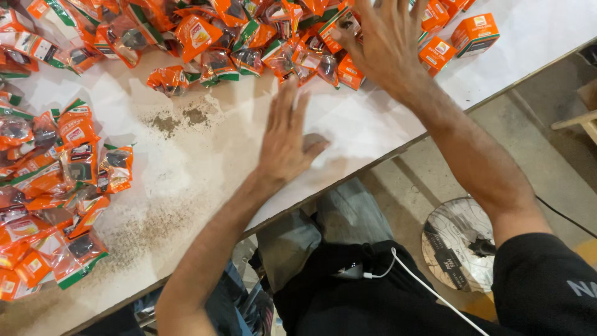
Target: The person picks small orange blister packs from a pile on the table and places them into small orange cardboard boxes, folding the box flaps closed and setting finished boxes with the pile. The person repeats this packing cycle continuously with both hands.
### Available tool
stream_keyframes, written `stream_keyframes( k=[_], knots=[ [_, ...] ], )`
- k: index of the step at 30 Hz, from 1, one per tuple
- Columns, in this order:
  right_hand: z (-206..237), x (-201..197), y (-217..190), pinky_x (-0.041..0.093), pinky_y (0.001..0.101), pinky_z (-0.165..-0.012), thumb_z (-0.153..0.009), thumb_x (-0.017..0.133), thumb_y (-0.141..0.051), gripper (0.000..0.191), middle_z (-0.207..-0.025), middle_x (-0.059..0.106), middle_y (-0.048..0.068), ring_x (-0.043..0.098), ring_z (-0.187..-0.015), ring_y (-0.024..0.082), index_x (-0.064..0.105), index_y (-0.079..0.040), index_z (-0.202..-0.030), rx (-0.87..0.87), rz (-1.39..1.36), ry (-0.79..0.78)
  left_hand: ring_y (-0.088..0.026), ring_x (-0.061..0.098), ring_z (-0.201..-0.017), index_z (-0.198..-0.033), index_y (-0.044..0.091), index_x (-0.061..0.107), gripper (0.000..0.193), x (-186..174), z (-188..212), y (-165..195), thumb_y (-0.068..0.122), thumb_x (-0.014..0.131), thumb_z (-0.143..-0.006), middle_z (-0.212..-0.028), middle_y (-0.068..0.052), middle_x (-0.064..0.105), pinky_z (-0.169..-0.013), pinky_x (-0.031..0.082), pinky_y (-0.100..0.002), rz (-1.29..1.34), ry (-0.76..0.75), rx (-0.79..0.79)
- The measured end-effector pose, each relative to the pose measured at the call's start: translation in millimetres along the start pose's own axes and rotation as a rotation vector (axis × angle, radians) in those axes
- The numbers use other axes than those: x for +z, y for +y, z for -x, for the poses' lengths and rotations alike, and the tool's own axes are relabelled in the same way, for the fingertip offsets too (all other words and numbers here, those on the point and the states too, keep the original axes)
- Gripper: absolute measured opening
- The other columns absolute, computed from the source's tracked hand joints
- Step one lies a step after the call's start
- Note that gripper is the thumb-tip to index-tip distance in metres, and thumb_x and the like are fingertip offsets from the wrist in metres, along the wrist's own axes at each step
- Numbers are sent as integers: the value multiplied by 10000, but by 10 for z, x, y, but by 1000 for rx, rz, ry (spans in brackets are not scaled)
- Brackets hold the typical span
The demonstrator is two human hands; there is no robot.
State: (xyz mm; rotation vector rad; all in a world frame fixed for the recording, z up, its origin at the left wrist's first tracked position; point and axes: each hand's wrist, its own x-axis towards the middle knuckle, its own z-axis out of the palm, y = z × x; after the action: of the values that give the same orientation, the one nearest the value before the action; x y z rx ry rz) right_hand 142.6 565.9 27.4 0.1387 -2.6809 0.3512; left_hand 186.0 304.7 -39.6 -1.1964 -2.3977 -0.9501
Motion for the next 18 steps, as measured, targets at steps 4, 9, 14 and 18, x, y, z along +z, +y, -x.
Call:
stream_keyframes(
  k=[4,9,14,18],
  knots=[
    [303,55,66,93,735,-1157,-1080,619,-378,508,-1430,415,319,348,-1404,517,543,-133,-1519,-233,100,259,-423,126,-1595,-1592,-64,213,995,546,-595,25,338,800,-896,-1682,-286,139,-1321,115,-566,-154,24,-11],
    [344,130,412,113,697,-1221,-1141,585,-287,410,-1505,409,310,325,-1436,491,575,-153,-1528,-250,95,307,-430,76,-1618,-1576,-120,187,925,1156,-1161,109,266,712,-920,-1695,-304,99,-1359,80,-533,-334,75,-159],
    [164,90,808,216,691,-1190,-1115,579,-269,431,-1403,445,296,366,-1399,498,582,-117,-1518,-175,15,159,-444,66,-1573,-1555,-99,181,1055,1237,-1323,136,401,768,-835,-1658,-284,84,-1311,85,-551,-91,59,-86],
    [114,53,827,177,706,-1138,-1127,530,-290,385,-1425,424,306,345,-1393,525,575,-96,-1457,-199,144,197,-355,152,-1561,-1613,71,220,985,1044,-1301,-301,435,776,-886,-1687,-102,201,-1284,83,-599,-225,-21,5]
  ],
)
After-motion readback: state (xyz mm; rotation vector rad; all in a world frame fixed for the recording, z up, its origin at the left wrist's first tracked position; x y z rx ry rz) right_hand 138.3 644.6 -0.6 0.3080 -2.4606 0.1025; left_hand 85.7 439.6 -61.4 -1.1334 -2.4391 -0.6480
